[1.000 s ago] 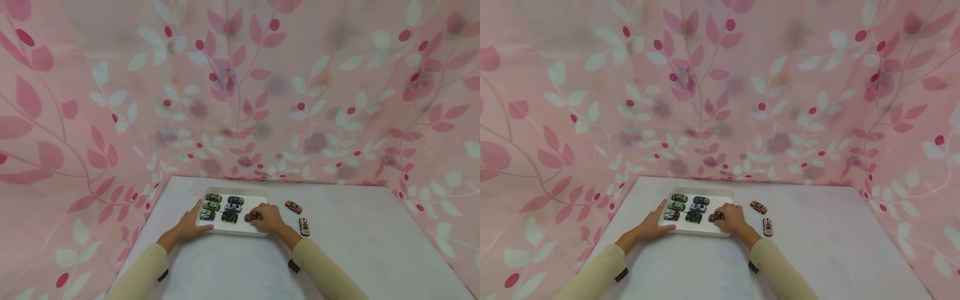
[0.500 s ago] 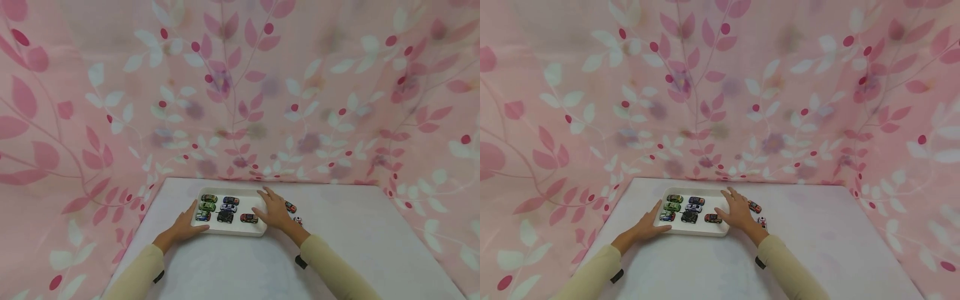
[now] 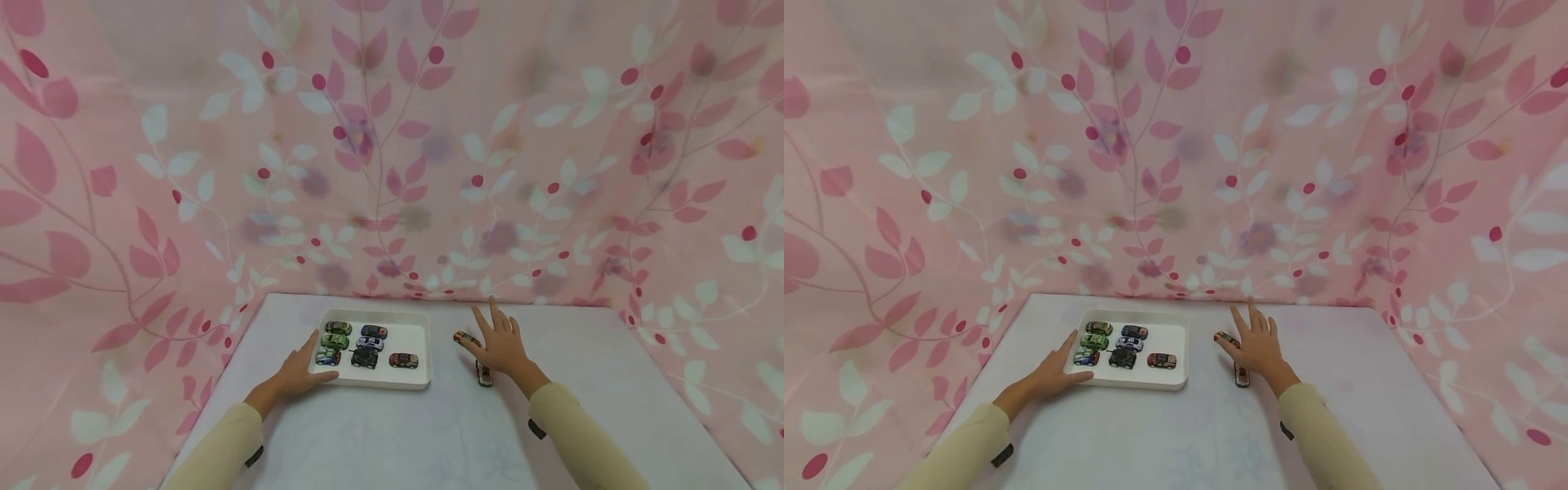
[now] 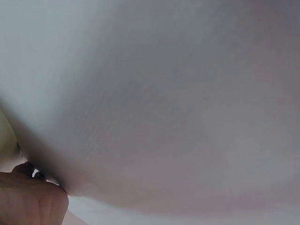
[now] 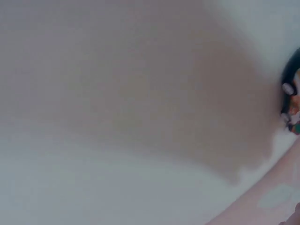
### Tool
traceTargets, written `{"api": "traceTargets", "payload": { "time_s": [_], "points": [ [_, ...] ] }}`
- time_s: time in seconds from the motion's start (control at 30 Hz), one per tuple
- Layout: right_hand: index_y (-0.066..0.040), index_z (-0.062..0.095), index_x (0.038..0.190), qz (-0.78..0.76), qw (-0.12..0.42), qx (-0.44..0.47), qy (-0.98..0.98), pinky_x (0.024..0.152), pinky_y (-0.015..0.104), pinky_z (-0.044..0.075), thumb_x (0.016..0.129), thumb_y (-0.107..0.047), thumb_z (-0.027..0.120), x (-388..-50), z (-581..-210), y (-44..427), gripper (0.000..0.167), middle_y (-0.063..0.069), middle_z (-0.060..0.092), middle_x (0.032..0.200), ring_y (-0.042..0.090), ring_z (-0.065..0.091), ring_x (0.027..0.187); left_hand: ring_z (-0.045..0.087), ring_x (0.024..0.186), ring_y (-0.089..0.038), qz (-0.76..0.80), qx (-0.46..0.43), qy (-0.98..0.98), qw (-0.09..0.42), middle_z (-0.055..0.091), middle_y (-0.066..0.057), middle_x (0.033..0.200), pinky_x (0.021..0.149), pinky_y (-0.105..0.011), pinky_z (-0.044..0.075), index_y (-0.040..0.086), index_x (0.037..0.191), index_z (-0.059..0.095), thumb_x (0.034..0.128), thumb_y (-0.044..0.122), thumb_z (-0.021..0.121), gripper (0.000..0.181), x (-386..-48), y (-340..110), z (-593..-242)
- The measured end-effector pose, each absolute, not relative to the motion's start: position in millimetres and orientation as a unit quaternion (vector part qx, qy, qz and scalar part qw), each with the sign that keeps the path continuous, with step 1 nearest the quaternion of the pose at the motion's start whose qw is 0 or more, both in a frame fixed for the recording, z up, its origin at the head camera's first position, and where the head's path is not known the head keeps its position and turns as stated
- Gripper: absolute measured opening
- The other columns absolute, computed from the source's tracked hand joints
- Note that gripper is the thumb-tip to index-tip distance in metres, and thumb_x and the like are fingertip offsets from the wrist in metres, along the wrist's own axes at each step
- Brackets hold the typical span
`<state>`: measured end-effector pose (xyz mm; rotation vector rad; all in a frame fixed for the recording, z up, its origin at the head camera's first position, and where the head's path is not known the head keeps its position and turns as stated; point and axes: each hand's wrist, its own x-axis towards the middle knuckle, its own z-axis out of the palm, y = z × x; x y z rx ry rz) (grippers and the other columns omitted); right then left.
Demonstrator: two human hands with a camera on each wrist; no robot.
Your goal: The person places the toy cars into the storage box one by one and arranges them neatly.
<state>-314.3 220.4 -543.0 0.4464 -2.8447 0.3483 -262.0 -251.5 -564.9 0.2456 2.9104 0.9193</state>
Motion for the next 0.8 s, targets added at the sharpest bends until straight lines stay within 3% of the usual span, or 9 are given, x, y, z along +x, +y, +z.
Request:
{"api": "traceTargets", "payload": {
  "time_s": [0.53,0.8],
  "points": [
    [-0.017,0.017,0.159,0.156,0.102,0.104,-0.977,0.113,0.07,0.011,0.093,-0.063,0.051,-313.9,-548.0,246.1,0.088,0.024,-0.006,0.164,0.055,0.025,0.14,0.025,0.148,-0.042,0.299,0.075,0.95,0.038,0.023,-0.023,0.162,0.119,-0.065,0.01,0.003,0.159,0.003,0.0799,0.06,0.072,0.119,-259.9,-250.0,-560.8],
    [-0.013,0.017,0.159,0.15,0.088,0.08,-0.981,0.108,0.073,0.02,0.093,-0.064,0.049,-315.2,-555.0,251.1,0.089,0.029,-0.001,0.162,0.056,0.026,0.139,0.025,0.148,-0.042,0.299,0.077,0.951,0.034,0.022,-0.023,0.162,0.119,-0.065,0.011,0.003,0.159,0.004,0.0798,0.06,0.072,0.119,-259.6,-250.1,-565.4]
  ]
}}
